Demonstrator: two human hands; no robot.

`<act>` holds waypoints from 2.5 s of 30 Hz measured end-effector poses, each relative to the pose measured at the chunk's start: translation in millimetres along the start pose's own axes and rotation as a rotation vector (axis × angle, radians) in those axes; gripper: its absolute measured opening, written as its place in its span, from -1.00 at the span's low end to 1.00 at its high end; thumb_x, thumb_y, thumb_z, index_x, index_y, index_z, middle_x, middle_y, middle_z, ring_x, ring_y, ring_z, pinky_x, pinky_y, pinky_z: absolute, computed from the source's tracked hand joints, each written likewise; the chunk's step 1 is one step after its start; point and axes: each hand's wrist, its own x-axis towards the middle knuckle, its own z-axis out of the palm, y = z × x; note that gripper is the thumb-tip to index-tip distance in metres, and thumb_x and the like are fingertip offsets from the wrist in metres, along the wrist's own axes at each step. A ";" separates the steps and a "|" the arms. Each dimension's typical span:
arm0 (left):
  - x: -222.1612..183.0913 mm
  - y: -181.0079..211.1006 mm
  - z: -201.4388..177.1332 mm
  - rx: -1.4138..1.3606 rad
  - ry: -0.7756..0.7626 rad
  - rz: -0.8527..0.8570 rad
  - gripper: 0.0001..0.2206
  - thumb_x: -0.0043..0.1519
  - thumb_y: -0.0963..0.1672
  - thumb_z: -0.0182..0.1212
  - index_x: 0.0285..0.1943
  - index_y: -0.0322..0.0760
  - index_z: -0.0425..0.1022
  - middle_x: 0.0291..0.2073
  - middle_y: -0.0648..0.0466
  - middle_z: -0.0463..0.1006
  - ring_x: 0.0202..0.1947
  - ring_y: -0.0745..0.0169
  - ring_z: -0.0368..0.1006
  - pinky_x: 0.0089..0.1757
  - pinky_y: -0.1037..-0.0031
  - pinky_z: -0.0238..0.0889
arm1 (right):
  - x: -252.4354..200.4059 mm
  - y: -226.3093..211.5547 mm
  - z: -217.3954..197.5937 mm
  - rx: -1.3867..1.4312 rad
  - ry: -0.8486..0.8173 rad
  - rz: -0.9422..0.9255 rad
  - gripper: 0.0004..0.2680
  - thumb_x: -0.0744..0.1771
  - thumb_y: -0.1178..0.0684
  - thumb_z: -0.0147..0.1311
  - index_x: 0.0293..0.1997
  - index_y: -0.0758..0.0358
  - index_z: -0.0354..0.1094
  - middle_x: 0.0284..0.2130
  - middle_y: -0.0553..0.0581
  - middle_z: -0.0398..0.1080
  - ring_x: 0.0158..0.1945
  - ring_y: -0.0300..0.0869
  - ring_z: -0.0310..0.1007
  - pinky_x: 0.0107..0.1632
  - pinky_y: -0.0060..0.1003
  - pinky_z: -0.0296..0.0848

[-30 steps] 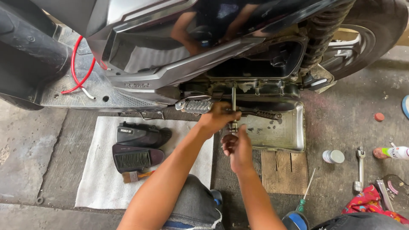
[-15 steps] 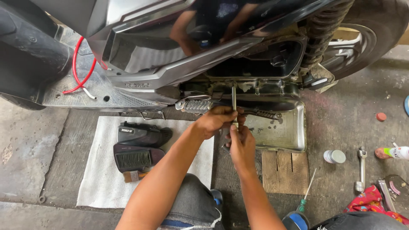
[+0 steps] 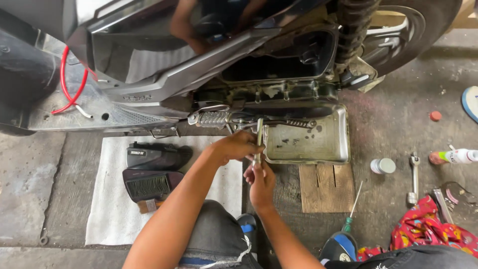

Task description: Using a socket wrench to loosen or tighten bolts on a motorcycle engine casing

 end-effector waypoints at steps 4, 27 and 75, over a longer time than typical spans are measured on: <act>25.5 -16.8 22.1 -0.044 0.019 -0.039 -0.52 0.27 -0.01 0.29 0.28 -0.40 0.42 -0.06 -0.21 0.61 -0.08 -0.15 0.64 -0.14 0.02 0.54 | 6.7 63.9 -24.2 -0.161 0.033 -0.109 -0.69 0.43 -0.09 -0.12 -0.46 0.24 0.32 -0.65 0.18 0.38 -0.59 -0.14 0.33 -0.48 -0.34 0.28; 54.0 -16.2 34.7 -0.676 0.008 0.162 -0.66 0.35 -0.25 -0.01 0.33 -0.42 0.33 0.02 -0.24 0.63 -0.06 -0.08 0.63 -0.08 0.22 0.55 | 26.9 14.8 -27.1 -0.754 0.255 -0.281 -0.76 0.39 -0.12 0.08 -0.28 0.26 0.36 -0.65 0.35 0.38 -0.56 0.24 0.46 -0.41 0.04 0.42; 152.3 -16.6 258.2 -0.559 -0.267 0.044 -0.97 0.32 -0.24 0.09 -0.15 -0.38 0.34 -0.61 0.06 0.27 -0.64 0.24 0.22 -0.54 0.39 0.22 | 249.5 187.4 -674.9 -1.518 0.468 0.097 -0.71 0.37 -0.05 0.06 -0.19 0.53 0.33 -0.28 0.54 0.44 -0.19 0.37 0.45 -0.04 0.14 0.43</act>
